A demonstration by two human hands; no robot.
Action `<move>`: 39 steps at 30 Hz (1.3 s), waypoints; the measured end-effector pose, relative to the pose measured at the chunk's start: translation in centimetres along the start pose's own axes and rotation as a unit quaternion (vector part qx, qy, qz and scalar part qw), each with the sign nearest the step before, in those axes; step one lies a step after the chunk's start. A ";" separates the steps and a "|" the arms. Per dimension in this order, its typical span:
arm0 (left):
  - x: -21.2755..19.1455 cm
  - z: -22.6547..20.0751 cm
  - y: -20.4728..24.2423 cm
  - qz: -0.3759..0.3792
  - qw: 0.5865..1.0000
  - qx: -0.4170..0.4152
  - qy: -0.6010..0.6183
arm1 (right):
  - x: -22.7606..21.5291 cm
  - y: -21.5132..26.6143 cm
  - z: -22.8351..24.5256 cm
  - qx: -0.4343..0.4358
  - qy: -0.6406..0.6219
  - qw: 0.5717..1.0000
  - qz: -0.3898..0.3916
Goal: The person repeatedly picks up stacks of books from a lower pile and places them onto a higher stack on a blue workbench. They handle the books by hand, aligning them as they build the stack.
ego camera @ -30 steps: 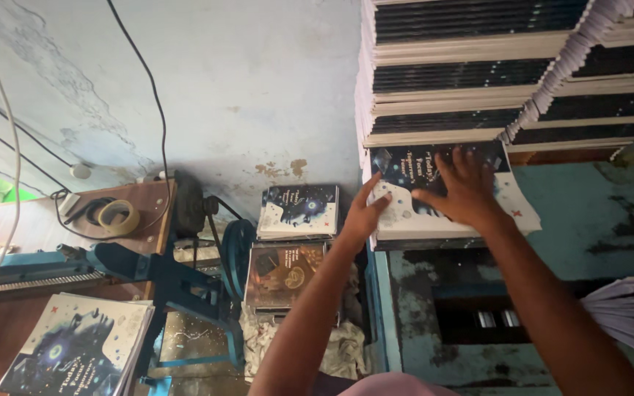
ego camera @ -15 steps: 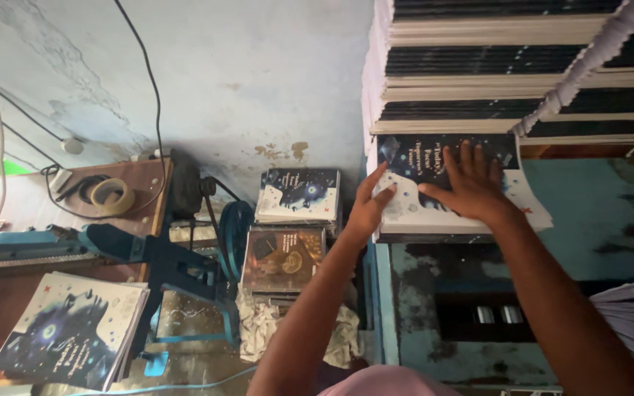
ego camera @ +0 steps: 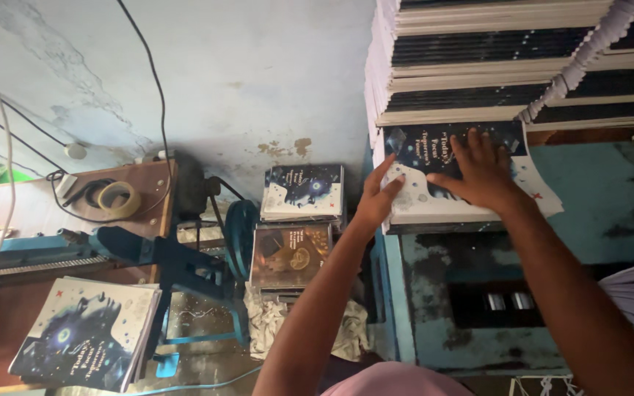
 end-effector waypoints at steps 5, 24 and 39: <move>-1.0 -0.2 -0.5 0.037 0.998 0.012 0.042 | -0.8 0.4 0.1 -0.015 -0.027 0.999 -0.027; -33.7 20.9 9.5 -0.264 0.911 -0.192 0.254 | -8.7 6.0 12.1 -0.028 -0.181 0.971 -0.151; -44.3 23.4 12.7 -0.186 0.915 -0.338 0.115 | 5.4 7.4 28.7 -0.038 -0.352 0.935 0.003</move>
Point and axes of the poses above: each hand's wrist, its own y-axis away from the middle knuckle, its own x-axis out of the palm, z = x × y, the point moved 7 cm from there along -y, towards the middle knuckle, and after that the axes turned 13 degrees about x, right-handed, at the moved point
